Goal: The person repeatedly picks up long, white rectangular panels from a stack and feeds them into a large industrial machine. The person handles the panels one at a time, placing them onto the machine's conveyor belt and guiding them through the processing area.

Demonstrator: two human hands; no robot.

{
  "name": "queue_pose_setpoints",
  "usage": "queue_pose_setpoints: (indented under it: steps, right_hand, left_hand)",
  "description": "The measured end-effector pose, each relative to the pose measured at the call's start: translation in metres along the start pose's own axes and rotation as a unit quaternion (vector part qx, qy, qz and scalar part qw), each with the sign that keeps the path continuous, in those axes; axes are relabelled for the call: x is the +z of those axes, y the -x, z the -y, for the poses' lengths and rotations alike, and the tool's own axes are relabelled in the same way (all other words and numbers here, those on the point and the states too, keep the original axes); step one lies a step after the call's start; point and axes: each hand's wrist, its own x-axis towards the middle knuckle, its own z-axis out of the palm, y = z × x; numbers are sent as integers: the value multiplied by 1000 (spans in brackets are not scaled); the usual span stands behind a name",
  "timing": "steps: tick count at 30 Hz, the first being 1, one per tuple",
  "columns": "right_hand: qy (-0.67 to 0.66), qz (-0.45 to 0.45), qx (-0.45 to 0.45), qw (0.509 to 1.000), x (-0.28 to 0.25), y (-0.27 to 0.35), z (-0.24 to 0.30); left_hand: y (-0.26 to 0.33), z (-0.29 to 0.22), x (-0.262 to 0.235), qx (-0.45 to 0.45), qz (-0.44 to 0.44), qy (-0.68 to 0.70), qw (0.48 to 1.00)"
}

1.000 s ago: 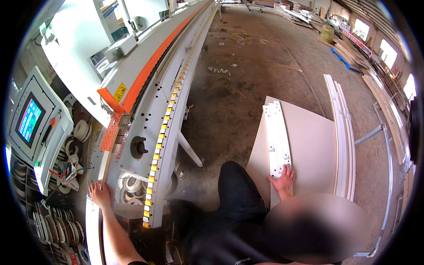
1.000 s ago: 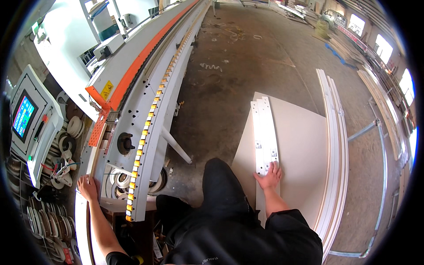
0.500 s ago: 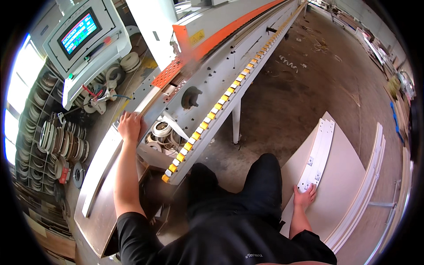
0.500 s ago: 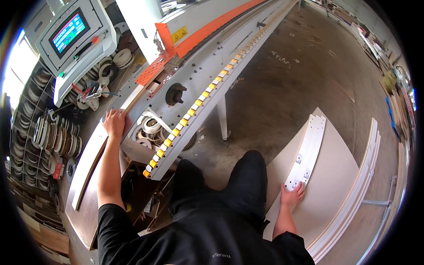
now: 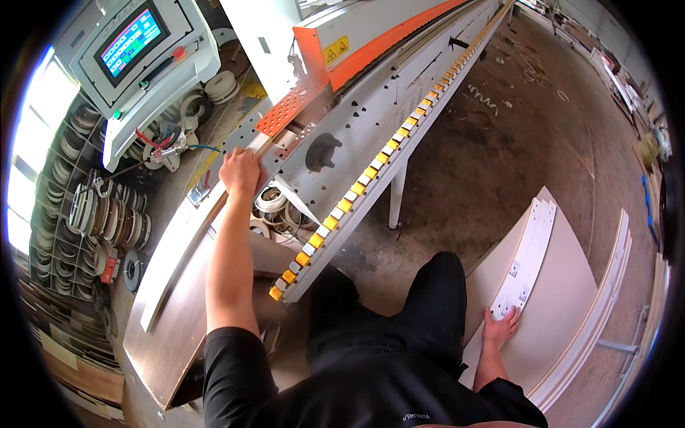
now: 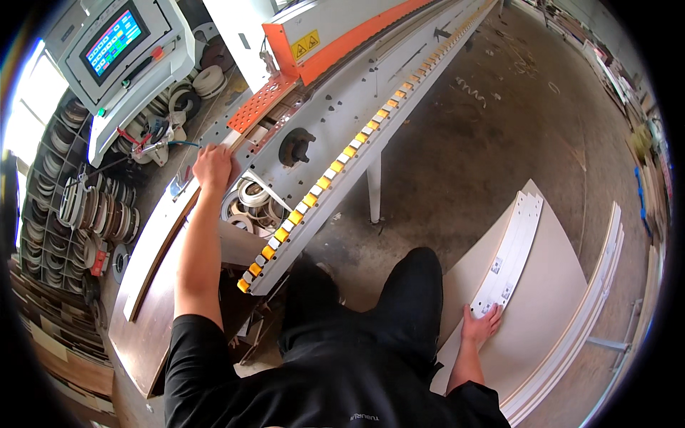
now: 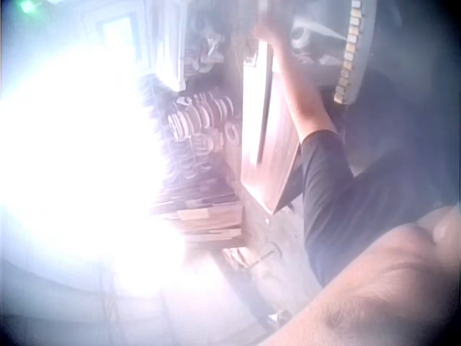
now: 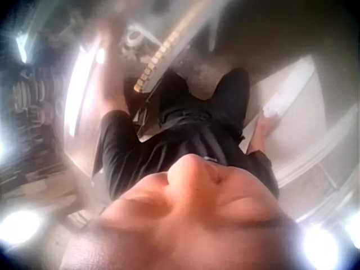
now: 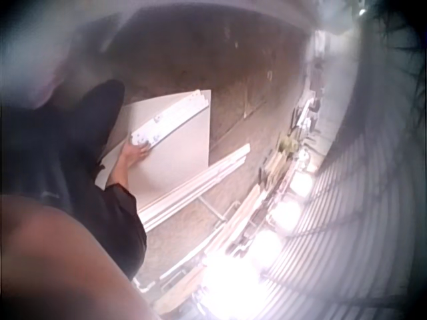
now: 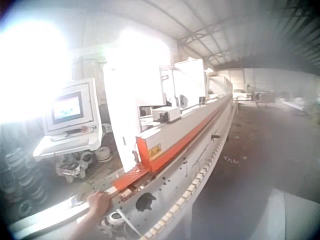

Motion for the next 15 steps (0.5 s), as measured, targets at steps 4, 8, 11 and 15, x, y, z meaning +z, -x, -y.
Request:
queue_pose_setpoints:
  steps: [4, 8, 11, 15]
  right_hand:
    - [17, 16, -3, 1000, -4, -2, 3]
    - [14, 30, 1, 999, -3, 1, 10]
    - [18, 7, 3, 1000, 1, 4, 1]
    - [33, 18, 12, 999, 3, 2, 1]
  left_hand:
    - [-25, -28, 13, 7, 8, 5, 1000]
    - [-31, -25, 27, 30, -48, 39, 998]
    - [-22, -20, 26, 37, -60, 67, 995]
    - [10, 3, 12, 44, -87, 96, 991]
